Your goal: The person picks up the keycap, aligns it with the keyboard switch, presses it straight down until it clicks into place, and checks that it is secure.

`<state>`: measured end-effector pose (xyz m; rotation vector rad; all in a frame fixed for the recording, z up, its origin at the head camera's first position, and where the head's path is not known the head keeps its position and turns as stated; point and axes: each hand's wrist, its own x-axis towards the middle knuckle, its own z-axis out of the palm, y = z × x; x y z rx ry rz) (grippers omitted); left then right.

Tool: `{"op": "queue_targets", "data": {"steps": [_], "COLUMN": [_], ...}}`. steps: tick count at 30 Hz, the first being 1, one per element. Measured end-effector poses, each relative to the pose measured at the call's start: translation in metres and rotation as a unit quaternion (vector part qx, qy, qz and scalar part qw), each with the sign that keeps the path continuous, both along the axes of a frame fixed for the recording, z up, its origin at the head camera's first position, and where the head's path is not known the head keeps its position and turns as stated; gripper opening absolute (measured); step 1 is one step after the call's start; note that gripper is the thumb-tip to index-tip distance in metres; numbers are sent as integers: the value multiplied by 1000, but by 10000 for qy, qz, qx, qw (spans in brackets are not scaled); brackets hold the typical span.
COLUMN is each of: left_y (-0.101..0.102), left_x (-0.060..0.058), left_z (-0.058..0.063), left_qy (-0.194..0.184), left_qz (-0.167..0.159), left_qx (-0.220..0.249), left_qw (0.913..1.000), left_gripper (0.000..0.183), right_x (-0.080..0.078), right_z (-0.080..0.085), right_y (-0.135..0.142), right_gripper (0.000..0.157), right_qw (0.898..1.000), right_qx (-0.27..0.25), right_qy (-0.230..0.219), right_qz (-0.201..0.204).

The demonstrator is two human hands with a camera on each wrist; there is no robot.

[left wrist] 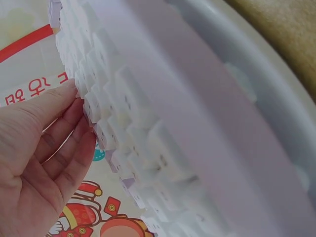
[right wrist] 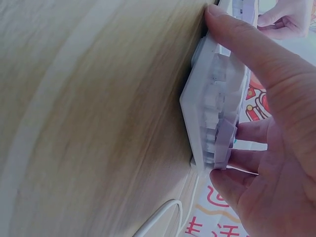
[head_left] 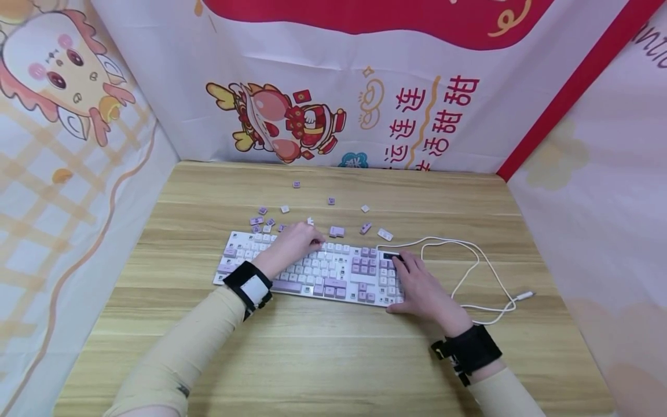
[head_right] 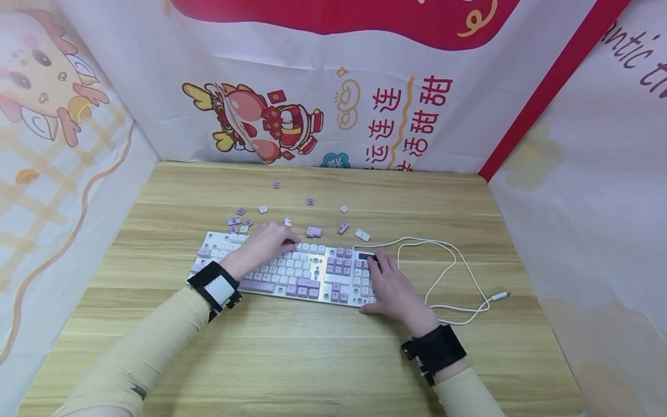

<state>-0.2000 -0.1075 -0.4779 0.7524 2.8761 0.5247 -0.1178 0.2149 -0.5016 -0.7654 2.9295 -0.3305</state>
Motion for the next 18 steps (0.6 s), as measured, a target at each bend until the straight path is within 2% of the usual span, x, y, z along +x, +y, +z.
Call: {"op": "queue_targets", "data": {"steps": [10,18], "left_y": [-2,-10], "left_x": [0,-8], "left_z": [-1,0], "left_qy": [-126,-308], "left_qz": [53,458], "left_qx": [103,286], "left_qw": [9999,9981], "left_gripper": [18,21], "right_x": [2,2], "right_z": [0,0], "right_y": [2,1], "right_gripper": [121,121], "right_qw": [10000,10000], "right_qx": [-32,14], "right_qy": [50,0], "right_qz": [21,21]}}
